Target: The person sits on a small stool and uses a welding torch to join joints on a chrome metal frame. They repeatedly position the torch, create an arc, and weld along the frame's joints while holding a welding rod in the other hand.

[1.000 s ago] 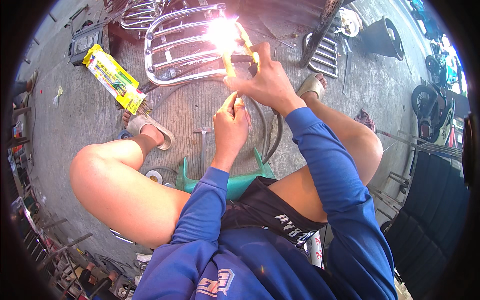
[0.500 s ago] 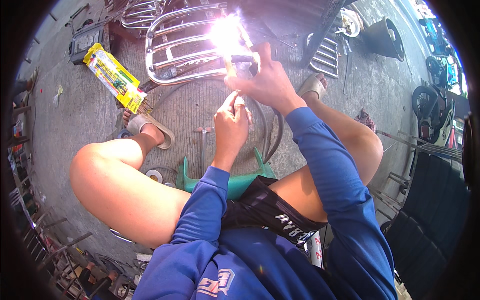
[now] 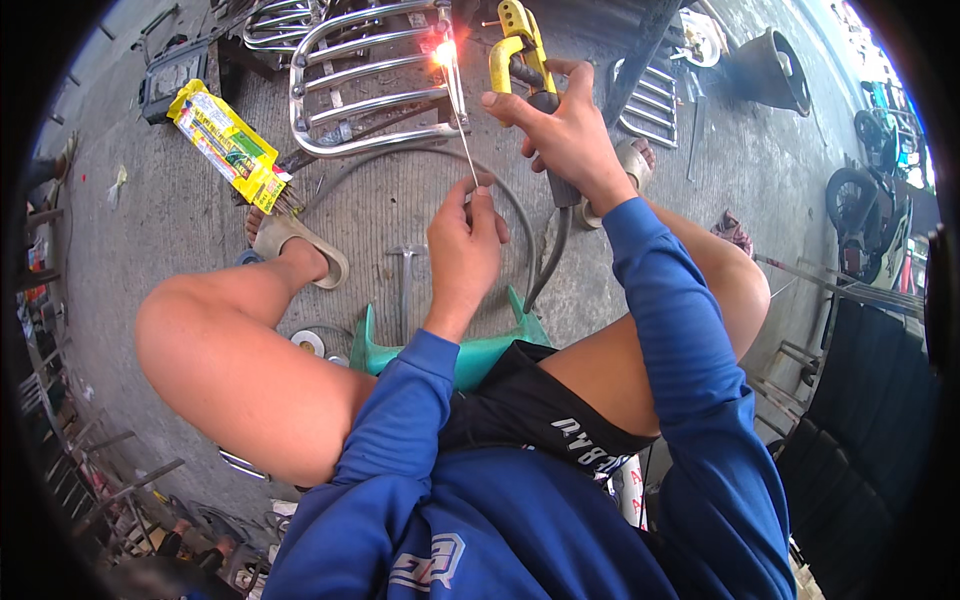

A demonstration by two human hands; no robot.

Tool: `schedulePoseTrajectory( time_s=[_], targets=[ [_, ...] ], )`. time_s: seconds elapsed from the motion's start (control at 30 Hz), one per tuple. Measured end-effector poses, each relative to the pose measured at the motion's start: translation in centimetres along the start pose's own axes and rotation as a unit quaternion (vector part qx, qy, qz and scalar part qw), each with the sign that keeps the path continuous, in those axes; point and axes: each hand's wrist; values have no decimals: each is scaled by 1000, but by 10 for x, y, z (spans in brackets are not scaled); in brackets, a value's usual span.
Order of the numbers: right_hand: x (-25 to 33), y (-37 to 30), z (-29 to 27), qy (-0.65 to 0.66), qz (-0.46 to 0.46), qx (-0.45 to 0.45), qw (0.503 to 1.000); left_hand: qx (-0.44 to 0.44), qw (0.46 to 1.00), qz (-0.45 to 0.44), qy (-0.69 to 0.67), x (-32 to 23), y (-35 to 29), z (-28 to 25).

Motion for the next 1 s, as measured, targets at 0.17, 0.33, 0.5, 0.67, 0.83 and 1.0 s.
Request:
schedulePoseTrajectory(
  time_s=[0.17, 0.33, 0.5, 0.67, 0.83, 1.0],
  targets=[
    [-16, -3, -2, -29, -56, -21, 998, 3, 999, 14, 30, 5, 2, -5],
    [-19, -7, -3, -67, -62, -26, 996, -23, 999, 17, 37, 11, 9, -9],
    [-7, -6, 4, -82, -82, -1, 993, -12, 1000, 4, 22, 10, 9, -7],
    [-5, -3, 11, -116, -91, 2, 989, -24, 1000, 14, 8, 10, 13, -6],
    [-5, -1, 14, -141, -87, 17, 986, -24, 999, 22, 5, 15, 15, -6],
    [-6, 0, 15, -149, -87, 17, 985, -35, 998, 42, 31, 18, 16, -6]
  ],
)
Point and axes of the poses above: each hand's wrist, its own y-axis towards the middle knuckle, its own z-axis out of the palm, x = y × z, and after that the axes turned 6 degrees about -y, right-handed
